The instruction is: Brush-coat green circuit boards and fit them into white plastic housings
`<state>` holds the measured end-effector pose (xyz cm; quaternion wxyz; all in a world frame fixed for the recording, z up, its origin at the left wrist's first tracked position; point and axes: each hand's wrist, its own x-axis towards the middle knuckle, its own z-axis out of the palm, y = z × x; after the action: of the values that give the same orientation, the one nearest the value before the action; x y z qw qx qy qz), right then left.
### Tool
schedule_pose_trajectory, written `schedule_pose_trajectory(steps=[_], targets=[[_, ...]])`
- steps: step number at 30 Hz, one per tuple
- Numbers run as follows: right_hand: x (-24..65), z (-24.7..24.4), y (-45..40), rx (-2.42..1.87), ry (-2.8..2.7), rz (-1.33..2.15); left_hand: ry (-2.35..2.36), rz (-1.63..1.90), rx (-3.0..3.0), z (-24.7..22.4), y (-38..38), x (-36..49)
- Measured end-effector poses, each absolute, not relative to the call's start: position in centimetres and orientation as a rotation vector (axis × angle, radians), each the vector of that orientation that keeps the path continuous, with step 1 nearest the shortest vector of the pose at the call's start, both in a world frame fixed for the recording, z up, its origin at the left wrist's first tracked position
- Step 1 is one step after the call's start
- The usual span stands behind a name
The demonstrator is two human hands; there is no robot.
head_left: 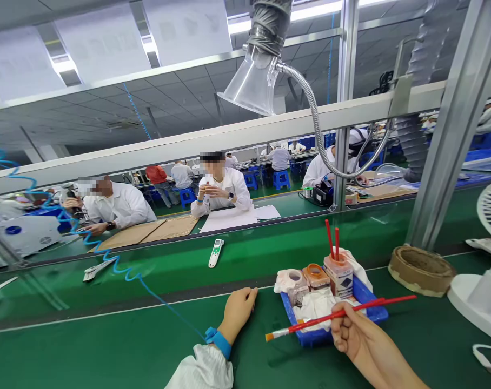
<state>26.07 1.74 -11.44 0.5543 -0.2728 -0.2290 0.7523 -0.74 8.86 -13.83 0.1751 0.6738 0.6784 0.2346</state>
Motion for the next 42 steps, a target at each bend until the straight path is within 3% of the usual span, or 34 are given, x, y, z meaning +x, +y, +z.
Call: schedule_pose_trajectory(steps=[25,42], targets=[[26.6,-11.4,1.7,-0.647,-0.500,1.841,1.901,0.644,1.886,-13.8,8.9,-0.8],[27.1,-12.4,2.2,-0.755,-0.453,1.823,1.738,0.912,1.624,-14.2,9.6,-1.5]])
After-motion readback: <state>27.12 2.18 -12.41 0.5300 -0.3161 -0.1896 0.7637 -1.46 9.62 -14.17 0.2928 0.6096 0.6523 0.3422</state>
